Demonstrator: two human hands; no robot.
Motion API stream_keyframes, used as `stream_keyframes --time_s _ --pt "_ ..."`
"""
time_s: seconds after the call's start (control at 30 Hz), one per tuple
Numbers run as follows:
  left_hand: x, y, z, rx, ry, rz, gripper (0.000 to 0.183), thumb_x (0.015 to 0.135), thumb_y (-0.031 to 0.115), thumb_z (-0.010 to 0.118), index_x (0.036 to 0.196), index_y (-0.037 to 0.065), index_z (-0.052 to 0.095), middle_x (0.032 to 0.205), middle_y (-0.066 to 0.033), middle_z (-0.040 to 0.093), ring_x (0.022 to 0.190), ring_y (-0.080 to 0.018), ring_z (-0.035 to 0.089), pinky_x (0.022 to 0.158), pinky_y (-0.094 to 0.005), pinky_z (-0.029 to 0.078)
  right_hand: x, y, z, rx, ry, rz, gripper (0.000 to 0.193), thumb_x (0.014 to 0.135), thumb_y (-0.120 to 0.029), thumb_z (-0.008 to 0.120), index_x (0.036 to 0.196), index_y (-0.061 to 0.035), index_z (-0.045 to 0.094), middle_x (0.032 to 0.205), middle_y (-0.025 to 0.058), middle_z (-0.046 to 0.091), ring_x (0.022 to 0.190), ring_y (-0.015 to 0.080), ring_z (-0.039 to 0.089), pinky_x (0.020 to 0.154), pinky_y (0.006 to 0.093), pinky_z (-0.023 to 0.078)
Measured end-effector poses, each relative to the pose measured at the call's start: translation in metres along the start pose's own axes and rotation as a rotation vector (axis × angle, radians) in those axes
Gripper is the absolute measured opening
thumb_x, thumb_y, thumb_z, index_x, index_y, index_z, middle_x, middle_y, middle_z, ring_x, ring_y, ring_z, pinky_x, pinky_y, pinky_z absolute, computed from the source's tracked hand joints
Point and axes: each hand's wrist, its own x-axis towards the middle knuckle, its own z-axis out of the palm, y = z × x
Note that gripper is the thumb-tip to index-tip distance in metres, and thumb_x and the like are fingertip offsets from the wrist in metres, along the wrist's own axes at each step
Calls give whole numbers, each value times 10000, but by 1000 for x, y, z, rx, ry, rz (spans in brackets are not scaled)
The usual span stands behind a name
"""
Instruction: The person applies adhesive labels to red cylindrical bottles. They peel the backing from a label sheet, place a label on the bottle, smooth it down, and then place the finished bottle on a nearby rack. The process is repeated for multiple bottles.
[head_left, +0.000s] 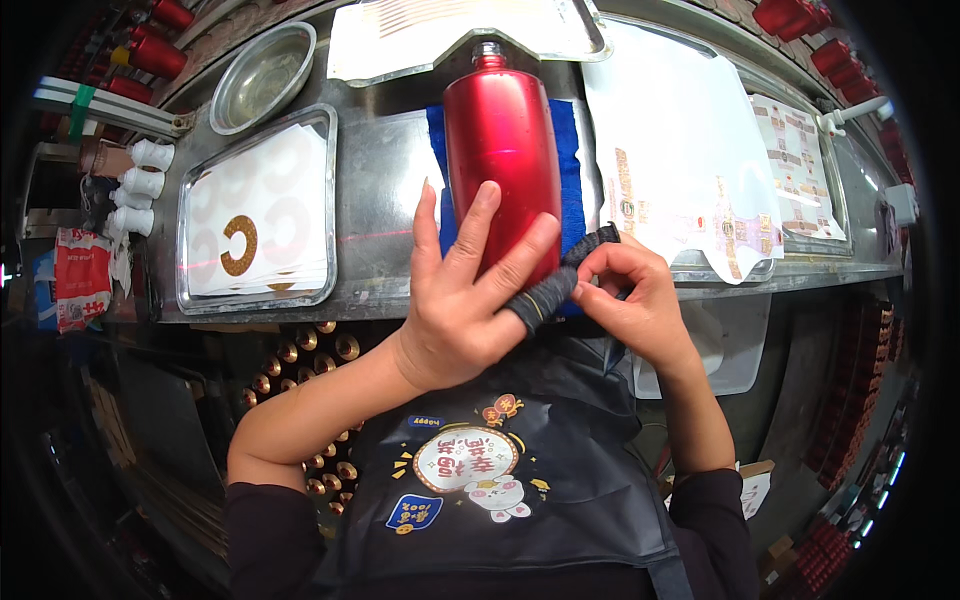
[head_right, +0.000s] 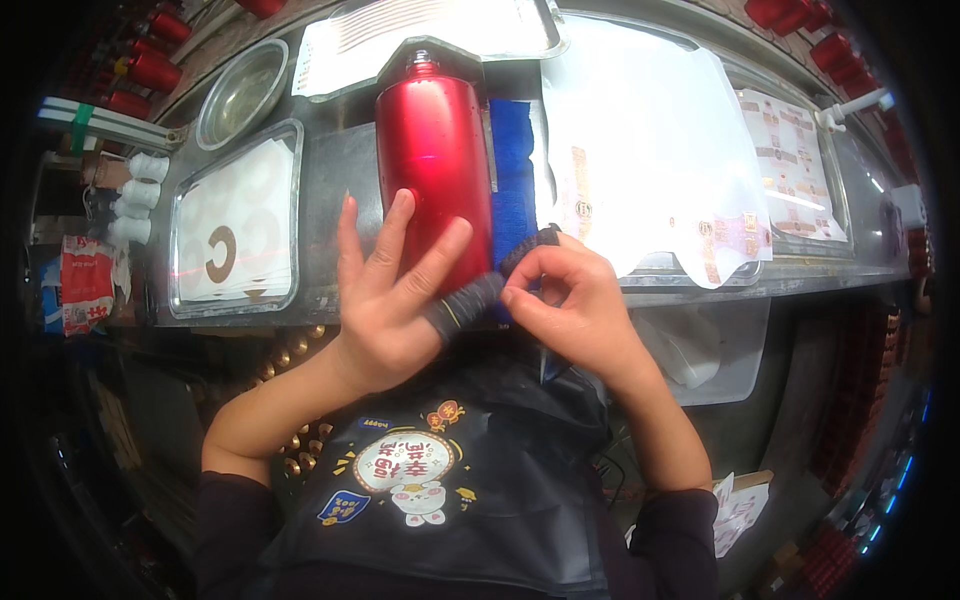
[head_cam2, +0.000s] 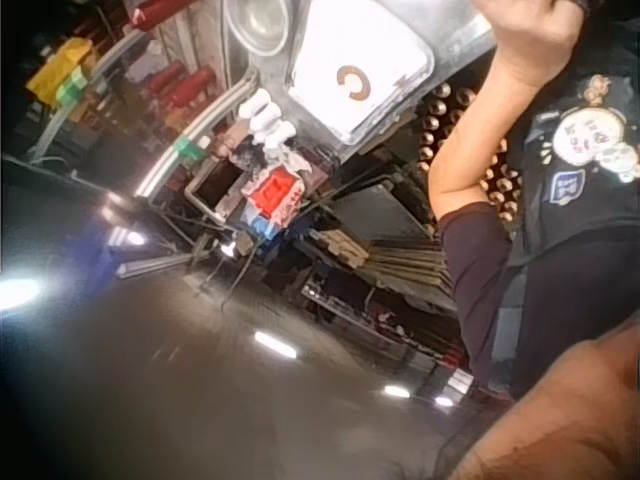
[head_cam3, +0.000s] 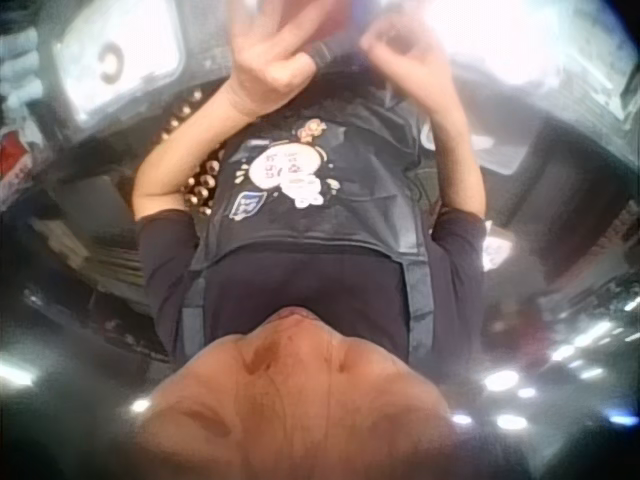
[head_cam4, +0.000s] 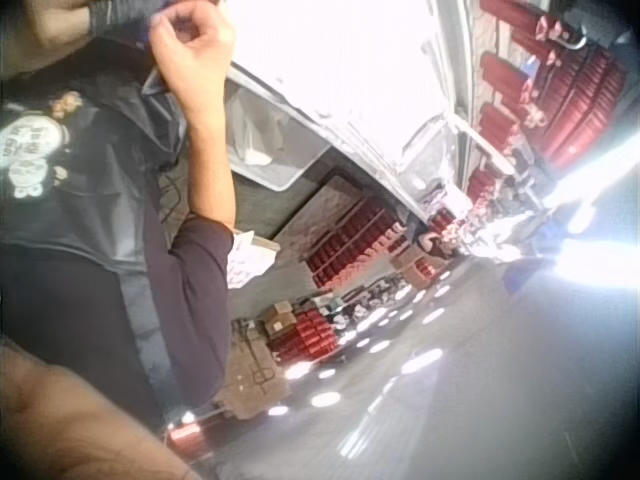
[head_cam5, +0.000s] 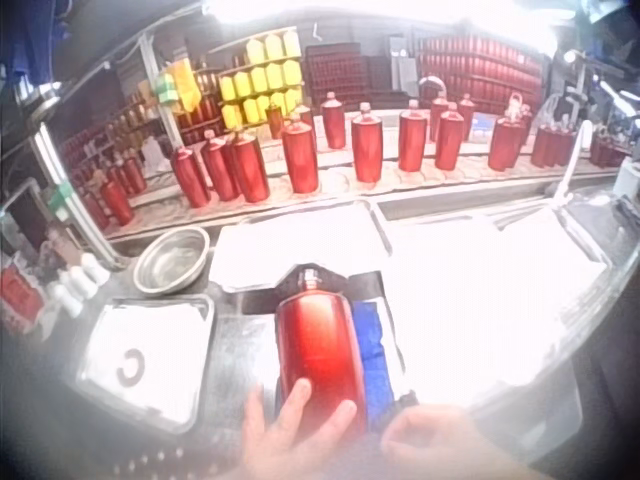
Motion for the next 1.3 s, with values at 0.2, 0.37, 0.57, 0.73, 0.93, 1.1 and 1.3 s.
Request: stream_keyframes --time_s 0.2,0.37,0.57,0.73,0.93,1.1,1.3 --pt "-18 -8 14 -301 144 -251 590 704 185 897 1242 48 699 1441 -157 579 1420 -418 443 1128 -674 272 -5 -8 1 -52 -25 -41 103 780 -101 778 794 -31 703 764 -15 512 595 39 445 551 214 324" --pt "-52 -11 -1 -321 43 -274 475 731 184 882 1161 49 730 1467 -192 546 1394 -487 443 1128 -693 241 -10 -21 -2 26 -36 -31 103 766 -90 787 771 -35 700 763 -18 547 575 30 456 552 202 329" --pt "-63 -13 -1 -224 -16 -193 354 721 137 874 1054 80 768 1475 -197 538 1367 -506 465 1114 -722 216 -9 -19 -9 -24 -3 -70 113 766 -89 787 768 -33 689 771 -18 555 596 25 484 561 194 343" --pt "-50 -16 -4 -134 -25 -73 402 717 113 864 1103 141 756 1506 -168 504 1386 -484 452 1117 -728 199 -5 -9 -8 8 19 -5 118 783 -94 778 772 -27 682 777 -21 551 600 21 481 562 196 344" --pt "-21 -11 -11 -41 -43 11 378 711 157 850 1074 226 773 1496 -121 525 1399 -473 444 1144 -698 174 0 -5 -5 -7 -10 -4 116 793 -94 772 785 -21 683 778 -27 544 602 20 472 559 195 342" --pt "-2 -2 6 -8 19 -15 246 752 235 754 982 156 795 1365 -135 642 1358 -452 503 1135 -711 199 3 -4 2 11 -29 21 120 799 -114 764 810 -13 700 818 19 559 607 58 453 547 226 349" --pt "-24 -11 15 -372 170 -253 678 704 204 900 1305 16 648 1475 -216 531 1429 -419 433 1140 -670 249 -1 -10 1 -2 -45 -84 107 783 -100 786 795 -28 708 774 -32 521 608 28 454 559 200 329"
